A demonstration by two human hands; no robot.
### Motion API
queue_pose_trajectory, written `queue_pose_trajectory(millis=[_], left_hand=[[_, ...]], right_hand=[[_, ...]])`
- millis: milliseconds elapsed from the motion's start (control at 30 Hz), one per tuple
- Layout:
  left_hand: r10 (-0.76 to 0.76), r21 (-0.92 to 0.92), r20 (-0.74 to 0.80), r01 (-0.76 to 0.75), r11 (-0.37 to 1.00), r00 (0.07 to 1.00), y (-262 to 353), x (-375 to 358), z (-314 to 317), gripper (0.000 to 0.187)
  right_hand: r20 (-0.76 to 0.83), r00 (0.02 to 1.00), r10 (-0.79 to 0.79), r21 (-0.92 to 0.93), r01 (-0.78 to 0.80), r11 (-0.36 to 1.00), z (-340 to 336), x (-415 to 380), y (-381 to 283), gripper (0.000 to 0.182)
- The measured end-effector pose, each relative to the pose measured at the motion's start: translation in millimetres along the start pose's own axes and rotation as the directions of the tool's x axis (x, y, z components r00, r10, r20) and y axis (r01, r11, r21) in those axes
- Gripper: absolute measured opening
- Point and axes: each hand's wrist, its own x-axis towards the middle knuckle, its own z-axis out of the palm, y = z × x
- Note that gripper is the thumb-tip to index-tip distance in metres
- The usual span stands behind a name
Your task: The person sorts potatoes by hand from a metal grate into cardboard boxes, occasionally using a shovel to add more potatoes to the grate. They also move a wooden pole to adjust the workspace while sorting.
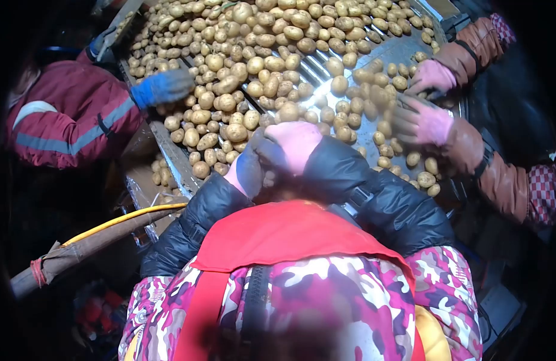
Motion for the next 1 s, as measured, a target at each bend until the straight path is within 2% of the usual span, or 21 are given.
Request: queue_pose_trajectory(millis=[100,133,167,233,333,367,400,433,467,500,567,600,667,700,733,833,867,900,933,967,1000], left_hand=[[-0.382,-0.204,-0.018,0.371,0.906,0.924,13,-14,3,0.061],[-0.392,-0.323,0.099,0.402,0.857,0.914,14,-12,4,0.064],[-0.331,-0.259,0.017,0.324,0.91,0.943,8,-9,6,0.064],[-0.193,-0.115,-0.138,0.178,0.977,0.971,4,-7,13,0.065],[-0.303,-0.433,-0.078,0.242,0.868,0.95,17,-11,25,0.065],[-0.302,-0.417,0.06,0.299,0.859,0.952,20,-13,21,0.065],[-0.295,-0.391,0.196,0.35,0.851,0.935,23,-16,10,0.065],[-0.289,-0.357,0.327,0.401,0.844,0.9,26,-20,1,0.065],[-0.153,-0.54,0.536,0.476,0.694,0.83,18,-18,-9,0.068],[-0.142,-0.548,0.488,0.429,0.718,0.861,17,-18,-13,0.069],[-0.115,-0.561,0.381,0.329,0.759,0.917,30,-24,-11,0.071],[-0.036,-0.506,0.475,0.306,0.807,0.879,21,-16,-24,0.068],[-0.24,-0.489,0.017,0.218,0.845,0.971,46,-38,13,0.068],[-0.159,-0.543,0.177,0.232,0.807,0.971,26,-31,-12,0.072],[-0.073,-0.584,0.332,0.266,0.767,0.94,31,-32,-20,0.075],[-0.184,-0.58,-0.052,0.12,0.805,0.982,40,-47,1,0.067],[0.155,-0.184,-0.067,-0.165,0.969,0.986,27,-47,-4,0.065],[0.477,0.232,-0.074,-0.45,0.863,0.876,14,-49,-8,0.062],[0.657,0.437,-0.046,-0.576,0.691,0.752,8,-49,-20,0.06],[0.414,0.094,-0.098,-0.406,0.909,0.905,7,-48,-30,0.059],[0.007,-0.374,-0.084,-0.038,0.927,0.996,10,-52,-43,0.059]], right_hand=[[0.035,0.97,0.24,0.374,-0.235,0.897,0,-6,-1,0.062],[0.027,0.971,0.237,0.488,-0.22,0.845,-1,-12,-6,0.066],[0.019,0.972,0.235,0.594,-0.2,0.779,-2,-19,-11,0.069],[0.011,0.982,0.189,0.392,-0.179,0.902,-3,-10,3,0.07],[-0.054,0.995,0.084,0.146,-0.075,0.986,2,-4,15,0.072],[-0.042,0.984,0.176,0.272,-0.158,0.949,4,-2,15,0.073],[-0.03,0.963,0.266,0.393,-0.234,0.889,6,0,15,0.074],[0.085,0.889,0.449,0.649,-0.392,0.652,6,3,11,0.075],[0.151,0.87,0.47,0.749,-0.411,0.519,0,1,8,0.074],[0.217,0.845,0.489,0.826,-0.426,0.37,-7,-2,3,0.074],[0.073,0.882,0.466,0.822,-0.318,0.472,5,1,5,0.064],[-0.036,0.925,0.378,0.719,-0.239,0.653,9,1,7,0.057],[-0.196,0.971,0.134,0.416,-0.041,0.908,11,3,-1,0.055],[-0.241,0.971,-0.01,0.234,0.068,0.97,12,6,-4,0.06],[-0.223,0.972,-0.071,0.145,0.105,0.984,13,9,-7,0.06],[-0.173,0.971,-0.168,-0.029,0.165,0.986,8,14,-20,0.061],[-0.147,0.97,-0.192,-0.061,0.185,0.981,7,19,-27,0.062],[-0.134,0.972,-0.191,-0.018,0.19,0.982,7,22,-32,0.06],[-0.117,0.969,-0.22,0.03,0.225,0.974,9,27,-36,0.058],[-0.067,0.975,-0.214,0.115,0.22,0.969,15,32,-30,0.055],[-0.061,0.97,-0.234,0.074,0.238,0.968,27,36,-16,0.053]])
